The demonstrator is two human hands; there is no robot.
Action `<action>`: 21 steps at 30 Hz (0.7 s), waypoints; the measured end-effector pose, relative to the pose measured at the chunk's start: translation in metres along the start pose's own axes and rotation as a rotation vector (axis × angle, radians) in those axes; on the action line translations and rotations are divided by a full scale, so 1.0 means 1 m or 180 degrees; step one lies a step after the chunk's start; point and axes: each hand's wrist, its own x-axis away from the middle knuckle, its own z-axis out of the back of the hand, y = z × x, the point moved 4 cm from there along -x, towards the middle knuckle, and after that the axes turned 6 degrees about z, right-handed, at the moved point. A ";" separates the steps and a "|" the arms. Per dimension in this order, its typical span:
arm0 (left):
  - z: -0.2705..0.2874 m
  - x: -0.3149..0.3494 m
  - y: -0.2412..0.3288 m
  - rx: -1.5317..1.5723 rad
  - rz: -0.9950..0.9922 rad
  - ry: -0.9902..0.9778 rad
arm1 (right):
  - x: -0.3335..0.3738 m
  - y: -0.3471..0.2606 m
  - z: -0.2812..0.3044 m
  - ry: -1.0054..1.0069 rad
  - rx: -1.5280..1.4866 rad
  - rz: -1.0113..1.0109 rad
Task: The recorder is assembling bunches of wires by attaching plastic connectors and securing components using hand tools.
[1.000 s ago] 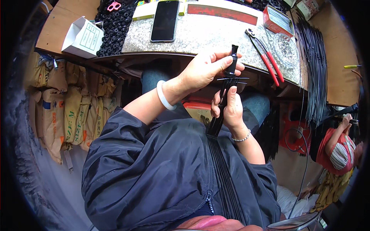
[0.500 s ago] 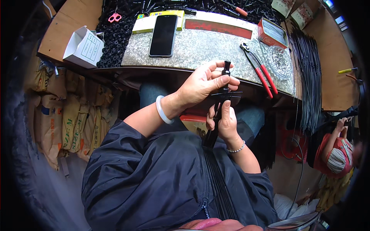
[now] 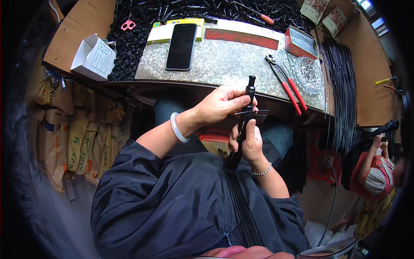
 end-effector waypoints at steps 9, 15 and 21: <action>0.001 0.000 -0.003 -0.0136 -0.0135 -0.0016 | -0.001 -0.001 0.001 -0.0127 -0.0044 0.0088; 0.003 0.001 -0.010 0.0108 0.0006 -0.0132 | 0.000 0.000 0.003 -0.0116 -0.0114 0.0068; -0.017 0.018 0.008 -0.0945 -0.0391 0.0268 | 0.000 0.000 0.005 -0.0179 0.0032 0.0279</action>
